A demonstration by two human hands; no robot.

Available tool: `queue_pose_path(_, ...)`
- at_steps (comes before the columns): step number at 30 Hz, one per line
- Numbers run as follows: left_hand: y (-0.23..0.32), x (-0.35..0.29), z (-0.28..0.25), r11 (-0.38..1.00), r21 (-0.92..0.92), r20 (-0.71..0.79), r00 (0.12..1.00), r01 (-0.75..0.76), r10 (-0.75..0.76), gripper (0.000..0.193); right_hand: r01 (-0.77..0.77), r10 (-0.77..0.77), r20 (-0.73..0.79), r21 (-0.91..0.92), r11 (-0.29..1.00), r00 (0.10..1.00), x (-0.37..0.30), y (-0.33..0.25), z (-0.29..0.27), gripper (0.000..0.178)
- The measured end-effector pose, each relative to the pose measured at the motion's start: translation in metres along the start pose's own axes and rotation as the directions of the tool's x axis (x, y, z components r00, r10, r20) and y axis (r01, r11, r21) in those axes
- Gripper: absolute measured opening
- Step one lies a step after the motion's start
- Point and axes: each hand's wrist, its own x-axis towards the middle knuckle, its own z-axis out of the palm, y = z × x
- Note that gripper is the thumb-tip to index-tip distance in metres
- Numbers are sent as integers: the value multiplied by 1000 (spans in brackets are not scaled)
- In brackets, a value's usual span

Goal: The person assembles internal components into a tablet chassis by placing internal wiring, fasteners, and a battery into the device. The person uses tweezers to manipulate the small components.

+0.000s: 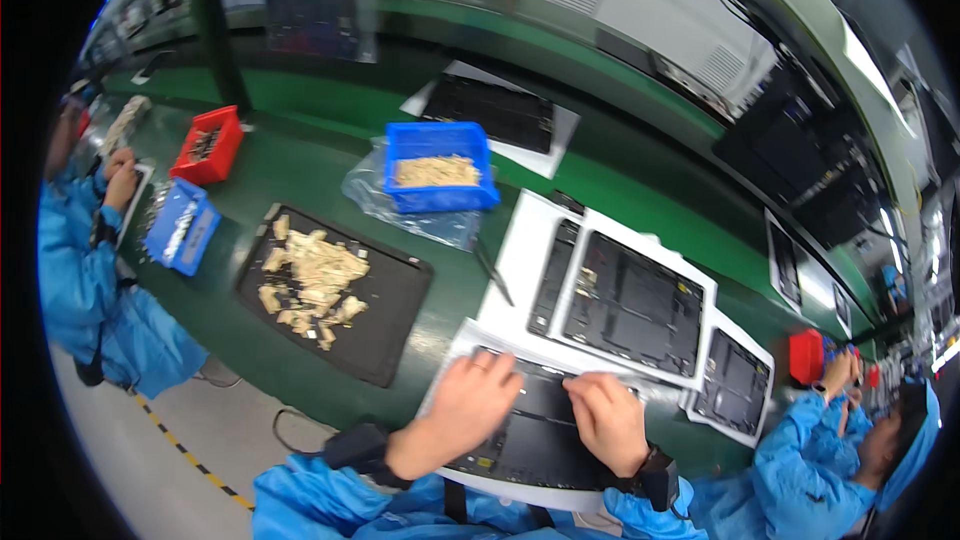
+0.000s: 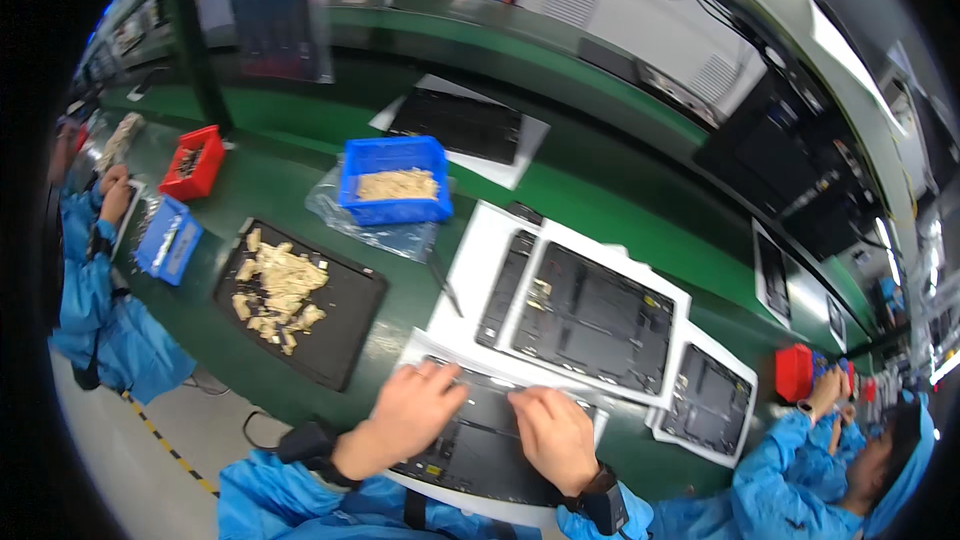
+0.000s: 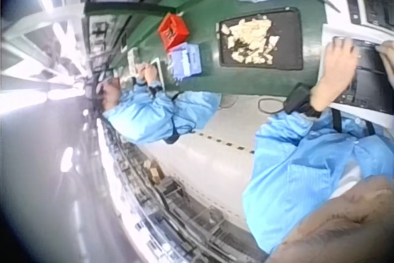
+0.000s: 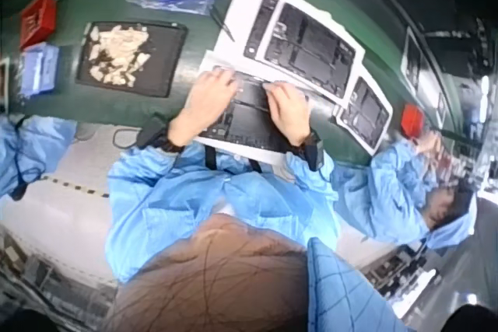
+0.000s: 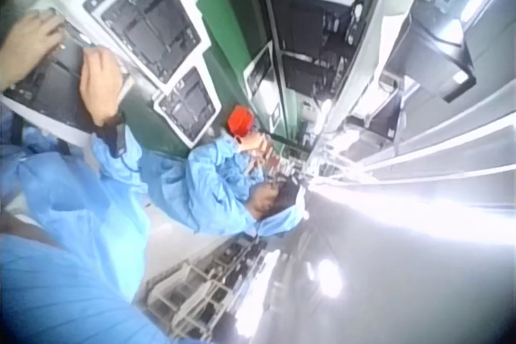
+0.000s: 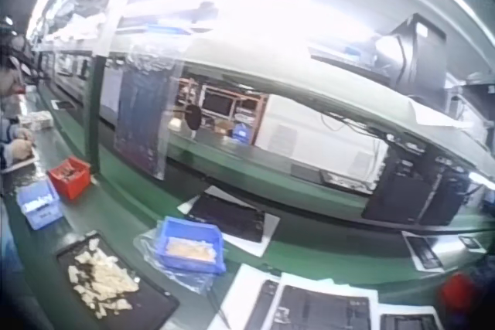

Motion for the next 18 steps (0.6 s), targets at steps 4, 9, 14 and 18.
queue_pose_path(4,-7,-17,1,991,112,-67,995,77,-69,11,34,-29,177,-26,999,984,3,5,20,16)
queue_pose_path(9,-59,-42,-43,982,7,-241,953,190,-183,5,-41,38,90,36,998,995,-2,16,29,14)
queue_pose_path(14,-140,-49,-63,865,44,-382,808,501,-449,22,-2,1,45,23,1000,999,0,12,33,13)
queue_pose_path(18,-151,-44,-60,888,11,-344,835,460,-429,16,-22,21,41,37,999,999,0,10,31,11)
